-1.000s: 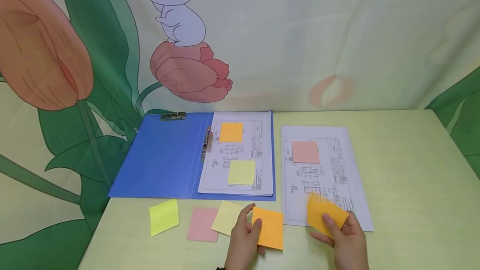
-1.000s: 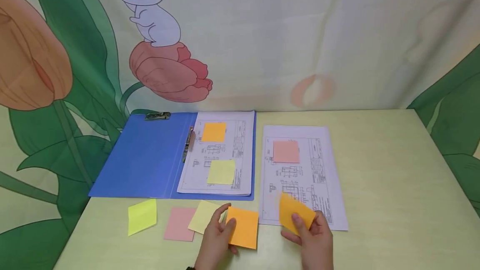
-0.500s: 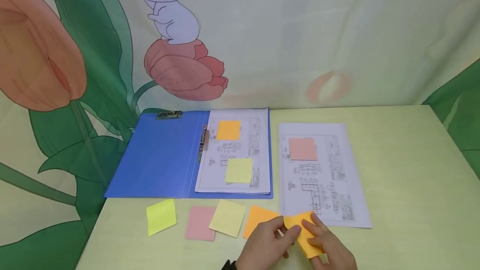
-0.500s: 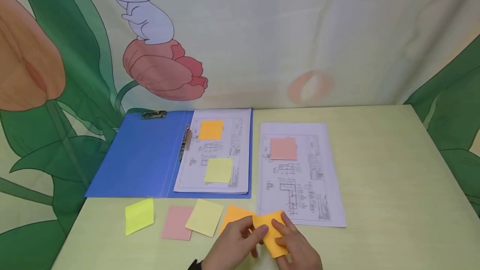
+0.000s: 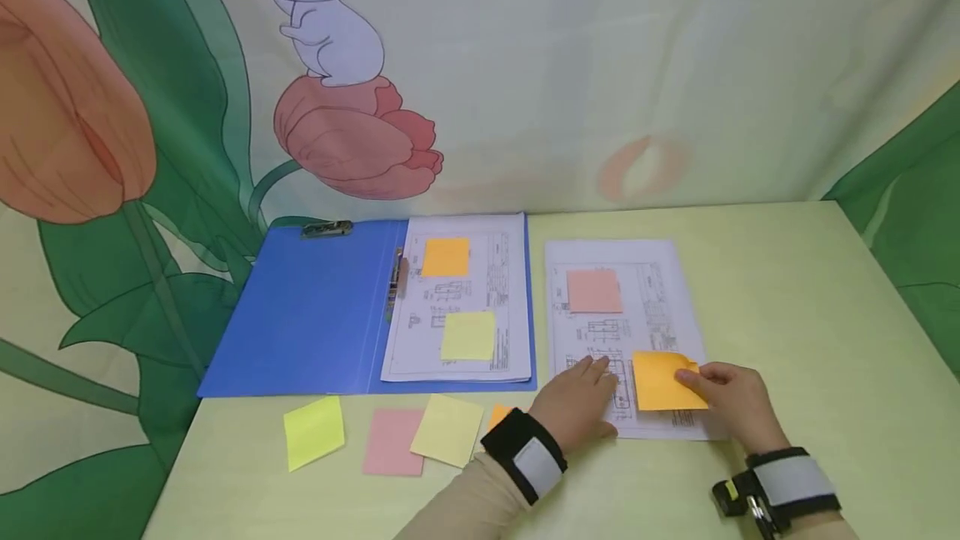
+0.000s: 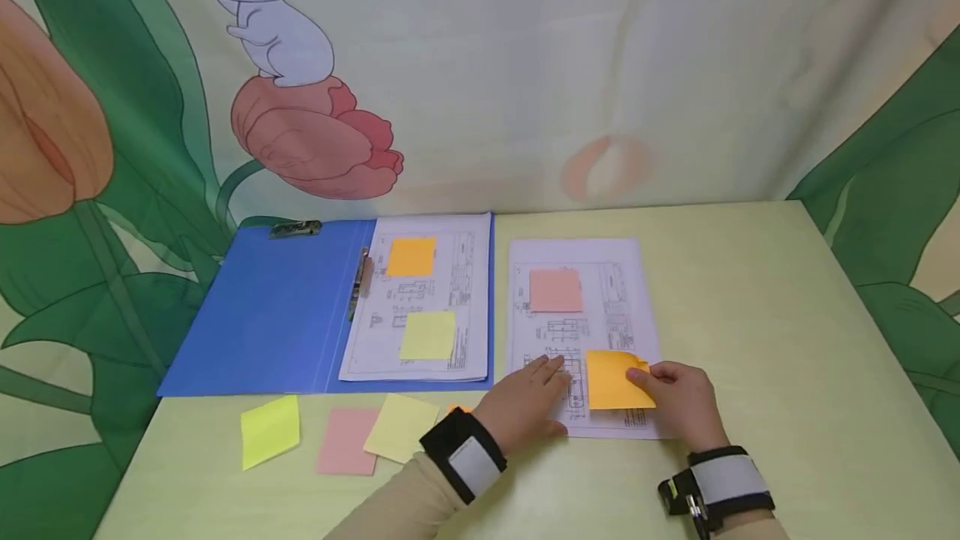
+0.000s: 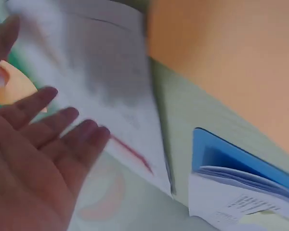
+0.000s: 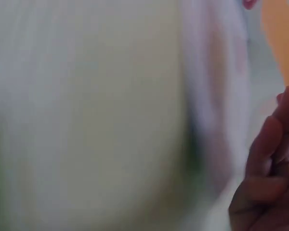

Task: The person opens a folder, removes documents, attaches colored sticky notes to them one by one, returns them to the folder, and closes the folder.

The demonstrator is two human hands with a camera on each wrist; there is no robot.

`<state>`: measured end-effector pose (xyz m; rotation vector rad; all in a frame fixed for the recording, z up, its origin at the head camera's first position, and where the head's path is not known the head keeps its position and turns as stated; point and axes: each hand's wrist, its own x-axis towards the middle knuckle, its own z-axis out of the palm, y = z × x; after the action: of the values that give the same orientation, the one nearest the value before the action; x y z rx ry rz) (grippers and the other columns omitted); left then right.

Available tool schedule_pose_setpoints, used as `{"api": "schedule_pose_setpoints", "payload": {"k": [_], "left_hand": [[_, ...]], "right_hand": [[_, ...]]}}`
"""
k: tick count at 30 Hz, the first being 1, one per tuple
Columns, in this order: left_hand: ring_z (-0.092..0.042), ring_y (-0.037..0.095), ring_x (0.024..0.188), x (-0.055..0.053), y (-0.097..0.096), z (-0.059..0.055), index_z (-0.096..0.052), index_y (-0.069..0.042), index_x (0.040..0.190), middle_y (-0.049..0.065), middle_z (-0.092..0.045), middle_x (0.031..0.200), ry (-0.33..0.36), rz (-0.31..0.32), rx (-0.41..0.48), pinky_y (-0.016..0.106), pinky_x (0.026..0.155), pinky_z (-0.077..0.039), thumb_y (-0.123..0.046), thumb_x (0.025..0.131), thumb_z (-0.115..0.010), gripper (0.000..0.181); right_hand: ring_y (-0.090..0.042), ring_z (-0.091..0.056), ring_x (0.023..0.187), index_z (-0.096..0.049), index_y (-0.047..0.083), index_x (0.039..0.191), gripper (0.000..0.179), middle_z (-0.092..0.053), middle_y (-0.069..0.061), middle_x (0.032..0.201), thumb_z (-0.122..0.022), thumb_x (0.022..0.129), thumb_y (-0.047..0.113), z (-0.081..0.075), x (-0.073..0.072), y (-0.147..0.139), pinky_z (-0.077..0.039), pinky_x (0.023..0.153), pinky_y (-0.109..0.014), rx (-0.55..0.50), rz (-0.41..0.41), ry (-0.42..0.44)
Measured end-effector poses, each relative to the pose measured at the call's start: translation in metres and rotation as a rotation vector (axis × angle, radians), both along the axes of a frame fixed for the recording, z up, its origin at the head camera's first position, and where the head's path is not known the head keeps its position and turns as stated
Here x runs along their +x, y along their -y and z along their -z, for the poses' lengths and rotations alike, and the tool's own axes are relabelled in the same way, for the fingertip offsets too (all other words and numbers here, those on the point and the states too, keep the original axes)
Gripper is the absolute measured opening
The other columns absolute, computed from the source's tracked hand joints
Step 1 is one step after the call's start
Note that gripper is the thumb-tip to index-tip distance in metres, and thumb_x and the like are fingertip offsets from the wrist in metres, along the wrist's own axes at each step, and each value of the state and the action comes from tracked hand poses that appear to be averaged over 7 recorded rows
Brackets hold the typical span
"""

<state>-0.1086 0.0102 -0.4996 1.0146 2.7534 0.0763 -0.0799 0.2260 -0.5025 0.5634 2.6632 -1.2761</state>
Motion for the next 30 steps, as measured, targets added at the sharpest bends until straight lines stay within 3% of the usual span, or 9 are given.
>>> {"api": "schedule_pose_setpoints", "payload": {"k": [4,9,17,22,27,30], "left_hand": [[-0.045,0.012,0.121,-0.007,-0.01,0.014,-0.06,-0.019,0.123,-0.006,-0.049,0.134,-0.035,0.056,-0.134,0.025,0.085,-0.048,-0.036,0.089,-0.06,0.037],[-0.05,0.013,0.114,-0.009,-0.008,0.016,-0.065,-0.021,0.114,-0.005,-0.053,0.129,-0.133,0.074,-0.128,0.027,0.073,-0.053,-0.023,0.093,-0.056,0.023],[-0.054,0.016,0.104,-0.01,-0.006,0.01,-0.067,-0.02,0.109,0.002,-0.056,0.123,-0.124,0.056,-0.086,0.028,0.068,-0.053,-0.025,0.088,-0.064,0.022],[-0.055,0.015,0.099,-0.011,-0.012,0.008,-0.062,-0.018,0.116,-0.001,-0.057,0.12,-0.106,0.018,-0.069,0.027,0.066,-0.053,-0.021,0.091,-0.058,0.025],[-0.051,0.016,0.105,-0.012,-0.021,0.005,-0.053,-0.025,0.131,-0.006,-0.042,0.14,-0.087,0.019,-0.163,0.026,0.063,-0.052,-0.021,0.098,-0.046,0.035],[-0.048,0.017,0.108,-0.015,-0.027,0.002,-0.05,-0.028,0.134,-0.011,-0.038,0.142,-0.07,0.028,-0.236,0.026,0.064,-0.051,-0.023,0.099,-0.044,0.036]], "right_hand": [[-0.019,-0.047,0.069,-0.068,-0.001,0.084,0.045,-0.057,-0.005,0.073,-0.067,0.081,0.045,0.018,-0.012,0.0,-0.036,0.055,-0.026,0.0,-0.07,0.03],[-0.02,-0.048,0.066,-0.07,-0.002,0.086,0.047,-0.059,-0.005,0.071,-0.068,0.08,0.045,0.022,-0.016,0.011,-0.035,0.053,-0.028,0.05,-0.061,-0.011],[-0.023,-0.051,0.071,-0.069,-0.005,0.094,0.054,-0.061,-0.009,0.079,-0.07,0.078,0.047,0.016,-0.019,0.022,-0.035,0.053,-0.028,0.087,-0.01,0.061],[-0.022,-0.052,0.068,-0.069,-0.004,0.092,0.051,-0.061,-0.009,0.079,-0.07,0.079,0.045,0.017,-0.021,0.023,-0.035,0.052,-0.028,0.108,-0.004,0.065],[-0.019,-0.051,0.059,-0.07,0.0,0.087,0.048,-0.06,-0.006,0.073,-0.069,0.079,0.046,0.019,-0.024,0.024,-0.035,0.049,-0.028,0.125,-0.009,0.072],[-0.018,-0.048,0.056,-0.066,0.004,0.079,0.041,-0.056,-0.002,0.066,-0.069,0.079,0.045,0.019,-0.025,0.026,-0.033,0.048,-0.028,0.177,-0.041,0.058]]}}
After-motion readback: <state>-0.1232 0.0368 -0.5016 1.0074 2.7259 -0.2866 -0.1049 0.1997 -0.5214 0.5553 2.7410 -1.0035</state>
